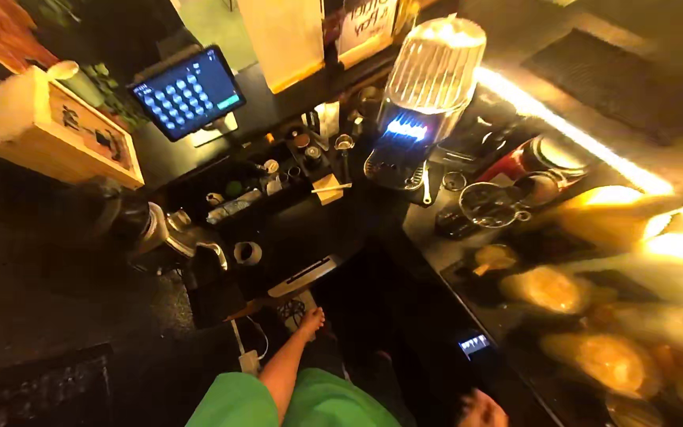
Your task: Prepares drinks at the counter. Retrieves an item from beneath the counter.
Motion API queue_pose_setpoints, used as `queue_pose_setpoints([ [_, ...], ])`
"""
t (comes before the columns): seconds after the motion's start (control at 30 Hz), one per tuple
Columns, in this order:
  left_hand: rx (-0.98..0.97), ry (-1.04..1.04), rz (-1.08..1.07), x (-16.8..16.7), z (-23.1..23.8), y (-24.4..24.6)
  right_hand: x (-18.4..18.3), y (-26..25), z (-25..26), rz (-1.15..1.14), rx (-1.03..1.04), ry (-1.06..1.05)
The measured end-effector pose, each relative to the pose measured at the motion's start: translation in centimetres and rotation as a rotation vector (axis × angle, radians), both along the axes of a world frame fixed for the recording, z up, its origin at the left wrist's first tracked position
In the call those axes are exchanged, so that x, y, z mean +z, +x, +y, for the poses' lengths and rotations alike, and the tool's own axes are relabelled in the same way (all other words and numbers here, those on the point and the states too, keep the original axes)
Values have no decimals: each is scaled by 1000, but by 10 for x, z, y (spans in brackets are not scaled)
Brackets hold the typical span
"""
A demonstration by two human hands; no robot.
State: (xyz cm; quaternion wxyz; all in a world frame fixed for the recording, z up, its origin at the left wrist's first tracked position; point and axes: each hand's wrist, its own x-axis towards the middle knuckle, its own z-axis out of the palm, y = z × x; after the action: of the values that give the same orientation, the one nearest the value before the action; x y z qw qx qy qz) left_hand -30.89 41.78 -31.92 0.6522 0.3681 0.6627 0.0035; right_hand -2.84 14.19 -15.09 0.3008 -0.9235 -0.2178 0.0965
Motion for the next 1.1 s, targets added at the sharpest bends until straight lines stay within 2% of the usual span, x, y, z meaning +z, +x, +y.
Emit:
queue_pose_setpoints([
  [0.1, 236, 5, -75, -35, 30, 6, -71, -37, 53, 113, 179, 30],
  [0.2, 490, 19, -121, -84, 53, 10, -139, -59, 113, 247, 397, 5],
  [0.3, 760, 35, -135, -150, 72, 9, -211, -66, 175, 347, 691, -151],
  [0.4, 940, 125, -208, -209, 86, 10, -279, -69, 224, 373, 875, -270],
  [0.53, 1163, 221, -266, -241, 102, 11, -345, -70, 272, 370, 968, -289],
  [0.63, 1190, 304, -230, -254, 94, 9, -395, -69, 295, 349, 1000, -235],
  [0.8, 1097, 711, -315, -267, 79, -6, -451, -68, 320, 292, 1109, -15],
  [0.97, 825, 1104, -381, -246, 104, -47, -471, -83, 369, 105, 1243, 262],
  [1.1, 691, 1162, -340, -232, 125, -81, -472, -109, 422, 59, 1390, 222],
])
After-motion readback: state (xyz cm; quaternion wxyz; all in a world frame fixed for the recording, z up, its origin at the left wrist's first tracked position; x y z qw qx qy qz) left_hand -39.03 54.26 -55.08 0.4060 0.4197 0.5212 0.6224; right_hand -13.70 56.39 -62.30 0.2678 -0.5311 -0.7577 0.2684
